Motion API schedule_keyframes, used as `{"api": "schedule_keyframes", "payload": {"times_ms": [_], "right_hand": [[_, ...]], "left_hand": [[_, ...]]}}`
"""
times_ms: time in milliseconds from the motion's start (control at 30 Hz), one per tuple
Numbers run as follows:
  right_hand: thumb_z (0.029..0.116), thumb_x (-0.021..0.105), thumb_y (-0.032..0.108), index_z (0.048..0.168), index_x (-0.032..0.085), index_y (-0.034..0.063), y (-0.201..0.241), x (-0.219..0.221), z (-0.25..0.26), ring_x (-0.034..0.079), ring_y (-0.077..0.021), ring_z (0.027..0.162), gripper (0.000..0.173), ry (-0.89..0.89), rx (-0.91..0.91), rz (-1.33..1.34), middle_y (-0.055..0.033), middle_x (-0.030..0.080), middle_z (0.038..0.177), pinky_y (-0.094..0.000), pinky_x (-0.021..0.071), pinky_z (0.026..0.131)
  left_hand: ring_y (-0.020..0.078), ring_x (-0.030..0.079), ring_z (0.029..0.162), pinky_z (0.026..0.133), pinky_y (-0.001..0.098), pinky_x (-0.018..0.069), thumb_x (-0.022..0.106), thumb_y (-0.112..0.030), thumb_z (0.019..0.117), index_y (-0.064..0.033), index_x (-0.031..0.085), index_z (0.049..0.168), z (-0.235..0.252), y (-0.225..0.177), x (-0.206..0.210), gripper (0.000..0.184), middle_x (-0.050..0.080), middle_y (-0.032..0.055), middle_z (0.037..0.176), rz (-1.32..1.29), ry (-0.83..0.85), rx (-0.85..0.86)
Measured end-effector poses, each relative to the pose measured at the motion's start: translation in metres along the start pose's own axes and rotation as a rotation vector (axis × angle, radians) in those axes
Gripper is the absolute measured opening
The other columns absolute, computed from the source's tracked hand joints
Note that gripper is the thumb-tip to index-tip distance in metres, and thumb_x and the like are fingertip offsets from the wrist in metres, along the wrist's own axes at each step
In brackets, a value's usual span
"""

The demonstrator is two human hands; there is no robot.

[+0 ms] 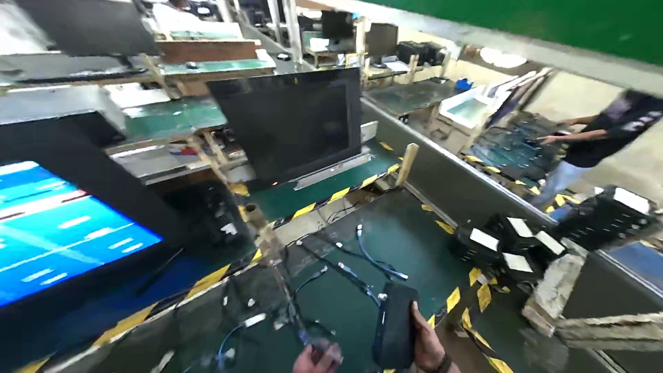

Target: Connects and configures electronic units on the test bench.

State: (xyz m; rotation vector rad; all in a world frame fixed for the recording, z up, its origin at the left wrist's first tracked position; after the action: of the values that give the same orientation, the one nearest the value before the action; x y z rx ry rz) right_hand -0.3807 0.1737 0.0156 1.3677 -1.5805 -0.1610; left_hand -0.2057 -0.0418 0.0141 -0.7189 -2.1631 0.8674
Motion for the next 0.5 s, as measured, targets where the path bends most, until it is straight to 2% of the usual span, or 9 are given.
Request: {"api": "schedule_keyframes", "payload": {"times_ms": [67, 100, 133, 167, 200, 300, 500], "right_hand": [[0.1068, 0.038, 0.051, 0.14, 0.052, 0.0072, 0.0, 0.016, 0.005, 0.071, -0.0252, 0.107, 0.057, 0.049, -0.029, -0.093, -0.0149, 0.072, 0.118, -0.0483, 0.0606, 0.092], [0.1035, 0.047, 0.053, 0.14, 0.05, 0.0048, 0.0, 0.025, 0.007, 0.071, -0.0246, 0.105, 0.06, 0.058, -0.054, -0.121, -0.015, 0.071, 0.116, -0.0471, 0.0616, 0.09], [0.0982, 0.058, 0.054, 0.137, 0.048, 0.0021, 0.002, 0.034, 0.009, 0.073, -0.0238, 0.1, 0.066, 0.048, -0.089, -0.14, -0.0148, 0.072, 0.111, -0.0454, 0.0632, 0.087], [0.0888, 0.072, 0.057, 0.133, 0.049, 0.0006, 0.003, 0.043, 0.01, 0.075, -0.0228, 0.094, 0.076, 0.031, -0.111, -0.147, -0.014, 0.074, 0.105, -0.044, 0.0646, 0.083], [0.0832, 0.077, 0.057, 0.131, 0.049, -0.0005, 0.003, 0.051, 0.011, 0.075, -0.022, 0.09, 0.08, 0.025, -0.121, -0.153, -0.0136, 0.074, 0.102, -0.0429, 0.0651, 0.08], [0.076, 0.084, 0.056, 0.126, 0.051, -0.0005, 0.006, 0.068, 0.012, 0.075, -0.0207, 0.085, 0.083, 0.033, -0.142, -0.165, -0.0125, 0.074, 0.096, -0.0408, 0.0654, 0.077], [0.0739, 0.087, 0.055, 0.123, 0.055, -0.0009, 0.014, 0.079, 0.016, 0.076, -0.0223, 0.084, 0.08, 0.029, -0.179, -0.158, -0.0146, 0.074, 0.095, -0.0417, 0.0655, 0.076]], "left_hand": [[0.0254, 0.073, 0.097, 0.088, 0.0413, 0.0619, 0.063, 0.001, 0.097, 0.0035, 0.057, 0.121, -0.009, -0.031, 0.024, 0.025, 0.072, 0.0153, 0.107, -0.059, -0.063, 0.086], [0.026, 0.073, 0.096, 0.086, 0.0404, 0.0625, 0.063, 0.002, 0.0962, 0.0035, 0.059, 0.116, -0.01, -0.045, 0.035, 0.02, 0.073, 0.0159, 0.105, -0.111, -0.063, 0.131], [0.0278, 0.073, 0.097, 0.086, 0.0411, 0.0627, 0.063, 0.004, 0.0956, 0.0038, 0.062, 0.113, -0.009, -0.057, 0.043, 0.017, 0.074, 0.0176, 0.105, -0.16, -0.042, 0.172], [0.0289, 0.074, 0.098, 0.087, 0.0418, 0.0625, 0.064, 0.004, 0.0947, 0.0044, 0.064, 0.111, -0.008, -0.066, 0.049, 0.016, 0.074, 0.019, 0.105, -0.19, -0.022, 0.206], [0.0292, 0.073, 0.098, 0.087, 0.042, 0.0625, 0.066, 0.004, 0.094, 0.0051, 0.065, 0.11, -0.007, -0.074, 0.053, 0.016, 0.074, 0.0197, 0.105, -0.198, -0.014, 0.229], [0.0285, 0.073, 0.097, 0.085, 0.0406, 0.0628, 0.067, 0.003, 0.093, 0.0063, 0.065, 0.109, -0.006, -0.086, 0.058, 0.016, 0.074, 0.0207, 0.103, -0.186, -0.028, 0.268], [0.0318, 0.074, 0.093, 0.082, 0.0417, 0.064, 0.074, 0.002, 0.0886, 0.0096, 0.066, 0.107, -0.013, -0.1, 0.054, 0.021, 0.073, 0.0247, 0.102, -0.123, -0.073, 0.369]]}}
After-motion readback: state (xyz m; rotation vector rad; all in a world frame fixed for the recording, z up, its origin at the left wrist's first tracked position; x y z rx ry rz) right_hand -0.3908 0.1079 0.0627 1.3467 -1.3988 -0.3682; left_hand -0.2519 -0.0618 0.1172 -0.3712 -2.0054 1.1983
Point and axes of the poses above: each hand's wrist, its own z-axis towards the middle knuckle, its own x-axis out of the palm, y = z × x, the point moved 8 cm from there along z, towards the middle knuckle
